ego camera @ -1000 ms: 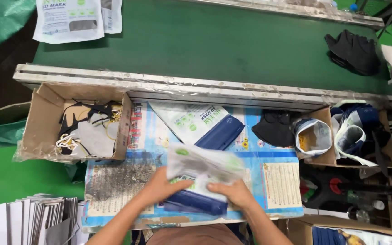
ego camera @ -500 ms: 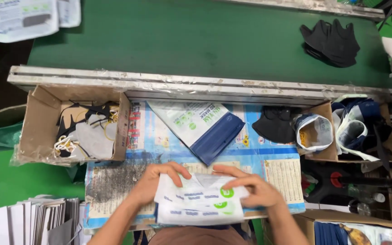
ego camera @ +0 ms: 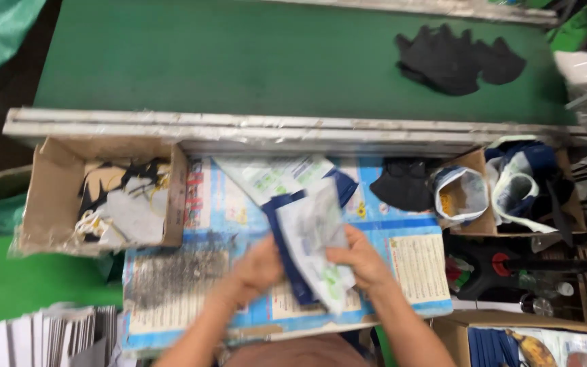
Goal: Sorting, folding, and packaging face masks and fabric items into pouches on a conveyor belt line.
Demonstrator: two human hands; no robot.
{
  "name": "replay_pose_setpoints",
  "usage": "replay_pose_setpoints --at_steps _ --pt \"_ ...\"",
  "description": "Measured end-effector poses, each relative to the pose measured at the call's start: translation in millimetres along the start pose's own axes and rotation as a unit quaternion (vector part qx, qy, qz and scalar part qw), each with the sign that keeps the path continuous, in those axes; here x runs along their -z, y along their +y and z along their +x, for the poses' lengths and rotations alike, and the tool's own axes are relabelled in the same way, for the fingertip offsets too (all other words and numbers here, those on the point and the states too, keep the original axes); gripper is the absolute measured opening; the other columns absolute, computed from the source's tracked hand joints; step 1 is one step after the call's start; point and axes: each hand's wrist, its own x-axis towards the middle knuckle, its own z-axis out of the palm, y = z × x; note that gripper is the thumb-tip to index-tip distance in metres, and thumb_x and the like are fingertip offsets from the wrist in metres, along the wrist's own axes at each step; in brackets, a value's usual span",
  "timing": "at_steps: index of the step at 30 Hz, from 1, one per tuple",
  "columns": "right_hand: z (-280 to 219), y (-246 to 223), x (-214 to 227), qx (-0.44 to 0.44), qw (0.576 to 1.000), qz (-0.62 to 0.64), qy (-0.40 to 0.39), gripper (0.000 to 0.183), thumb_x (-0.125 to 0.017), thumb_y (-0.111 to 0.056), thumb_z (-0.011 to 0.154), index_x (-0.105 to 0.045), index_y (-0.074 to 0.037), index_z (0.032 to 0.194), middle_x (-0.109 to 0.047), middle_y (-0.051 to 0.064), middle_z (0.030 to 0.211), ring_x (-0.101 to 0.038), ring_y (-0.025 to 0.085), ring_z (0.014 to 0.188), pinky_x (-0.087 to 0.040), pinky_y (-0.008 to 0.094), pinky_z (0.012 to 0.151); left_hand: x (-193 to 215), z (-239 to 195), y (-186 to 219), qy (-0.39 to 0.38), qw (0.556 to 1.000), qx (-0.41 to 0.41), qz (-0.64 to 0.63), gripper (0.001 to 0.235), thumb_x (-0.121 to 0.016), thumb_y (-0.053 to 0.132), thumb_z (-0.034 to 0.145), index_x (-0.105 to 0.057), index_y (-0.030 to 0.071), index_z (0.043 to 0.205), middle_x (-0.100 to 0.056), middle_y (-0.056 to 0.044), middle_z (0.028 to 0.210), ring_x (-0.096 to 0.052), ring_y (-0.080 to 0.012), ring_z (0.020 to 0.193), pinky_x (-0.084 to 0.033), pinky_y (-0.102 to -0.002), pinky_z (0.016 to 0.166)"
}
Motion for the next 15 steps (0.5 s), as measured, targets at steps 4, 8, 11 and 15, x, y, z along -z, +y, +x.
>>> replay_pose_setpoints --at_steps 4,8,11,15 --pt "7 32 -20 0.148 0.941 -0.296 0.065 0.046 -0.076 -0.002 0.086 -0.067 0.004 0.131 -0.076 0.014 0.113 -0.070 0.018 0.098 -0.058 0.034 0.087 31 11 -77 0.094 0.992 -0.074 0.028 0.087 -0.080 0.026 0.074 -0.041 0.005 0.149 -0.057 -0.010 0.144 -0.057 -0.0218 0.132 -0.043 -0.037 0.111" --pt "6 70 -43 0.275 0.750 -0.582 0.152 0.053 -0.063 0.000 0.095 -0.051 0.003 0.147 -0.063 0.025 0.137 -0.062 0.038 0.124 -0.049 0.044 0.106 5 33 -81 0.363 0.900 -0.058 0.233 0.059 -0.066 0.021 0.099 -0.047 -0.008 0.147 -0.061 -0.024 0.141 -0.060 -0.0313 0.126 -0.043 -0.045 0.109" --pt "-16 60 -62 0.255 0.727 -0.628 0.110 0.067 -0.058 -0.001 0.095 -0.033 0.009 0.156 -0.042 0.034 0.153 -0.045 0.049 0.136 -0.038 0.055 0.114 -20 38 -62 0.316 0.914 -0.151 0.204 0.062 -0.058 0.019 0.097 -0.037 0.001 0.153 -0.053 -0.013 0.148 -0.051 -0.0232 0.136 -0.037 -0.037 0.113" --pt "-45 26 -78 0.245 0.732 -0.636 -0.015 0.082 -0.063 -0.004 0.086 -0.025 0.015 0.156 -0.014 0.043 0.162 -0.022 0.064 0.150 -0.027 0.066 0.118 -30 45 -50 0.322 0.935 -0.071 0.133 0.056 -0.058 0.014 0.093 -0.041 0.005 0.145 -0.060 -0.012 0.138 -0.058 -0.0223 0.127 -0.044 -0.037 0.107"
